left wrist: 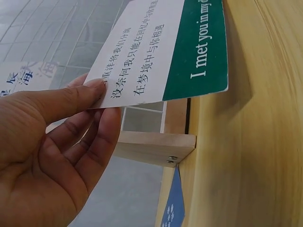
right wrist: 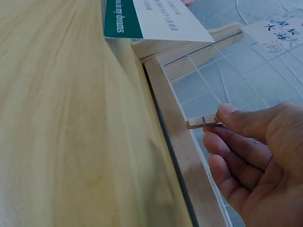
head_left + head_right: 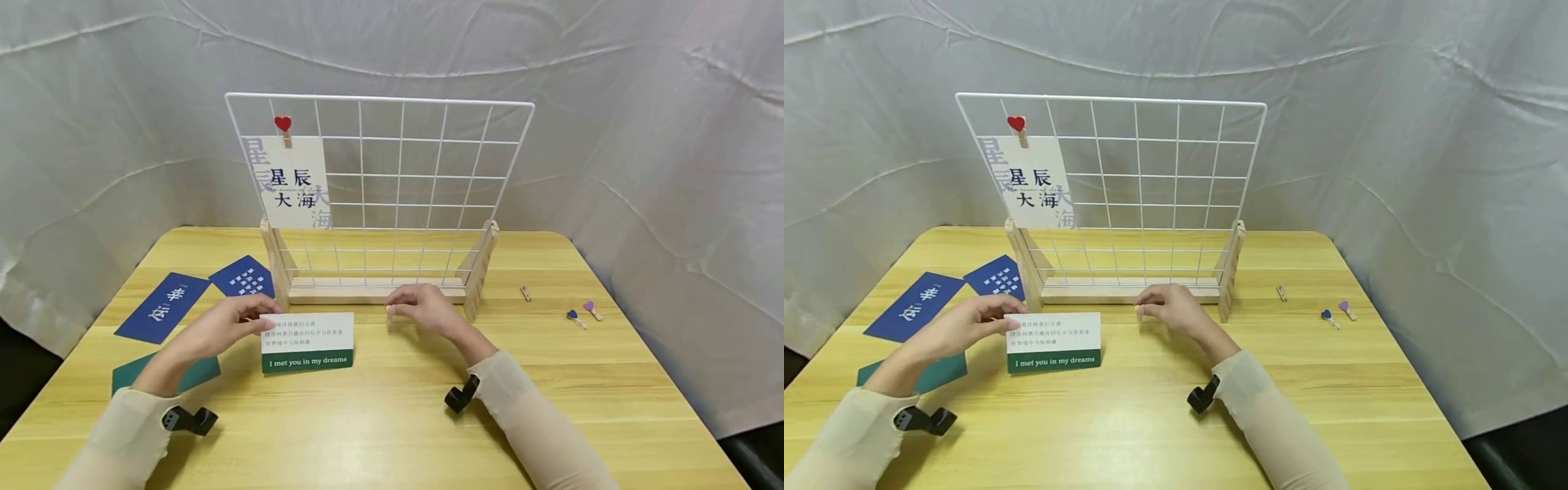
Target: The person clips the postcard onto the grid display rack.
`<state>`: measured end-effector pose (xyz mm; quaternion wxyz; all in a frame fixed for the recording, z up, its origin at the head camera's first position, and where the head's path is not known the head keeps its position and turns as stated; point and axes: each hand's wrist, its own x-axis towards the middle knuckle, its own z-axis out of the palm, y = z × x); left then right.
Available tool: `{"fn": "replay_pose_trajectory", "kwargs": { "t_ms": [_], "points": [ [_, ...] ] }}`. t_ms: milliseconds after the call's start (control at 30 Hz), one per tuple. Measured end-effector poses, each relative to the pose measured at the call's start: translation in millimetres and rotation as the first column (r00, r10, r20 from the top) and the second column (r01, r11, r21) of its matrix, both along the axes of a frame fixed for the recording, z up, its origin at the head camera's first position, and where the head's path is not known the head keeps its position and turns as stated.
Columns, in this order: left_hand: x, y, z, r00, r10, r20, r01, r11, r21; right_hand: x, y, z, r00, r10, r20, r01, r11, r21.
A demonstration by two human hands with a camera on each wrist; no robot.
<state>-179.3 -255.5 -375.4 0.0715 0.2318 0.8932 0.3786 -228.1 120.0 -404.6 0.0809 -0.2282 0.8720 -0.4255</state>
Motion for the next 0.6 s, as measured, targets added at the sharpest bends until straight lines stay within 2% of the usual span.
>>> {"fn": "replay_pose_trajectory", "kwargs": {
  "t_ms": [233, 433, 600],
  "points": [
    [2.8, -0.1, 6.2, 1.000, -0.004, -0.028, 0.005, 1.000, 0.029, 2.6, 2.1, 11.5, 0.999, -0.025, -0.025, 0.024, 0.999, -0.043],
    [4.1, 0.6, 13.8, 1.000, 0.006, -0.024, -0.005, 0.998, 0.057, -0.2, 5.0, 25.8, 0.994, -0.020, -0.107, 0.017, 0.999, -0.029],
    [3.1, 2.5, 15.3, 0.999, 0.012, -0.037, -0.011, 0.999, 0.044, -4.6, 6.2, 40.8, 0.981, -0.006, -0.192, 0.010, 1.000, 0.018]
  ]
}}
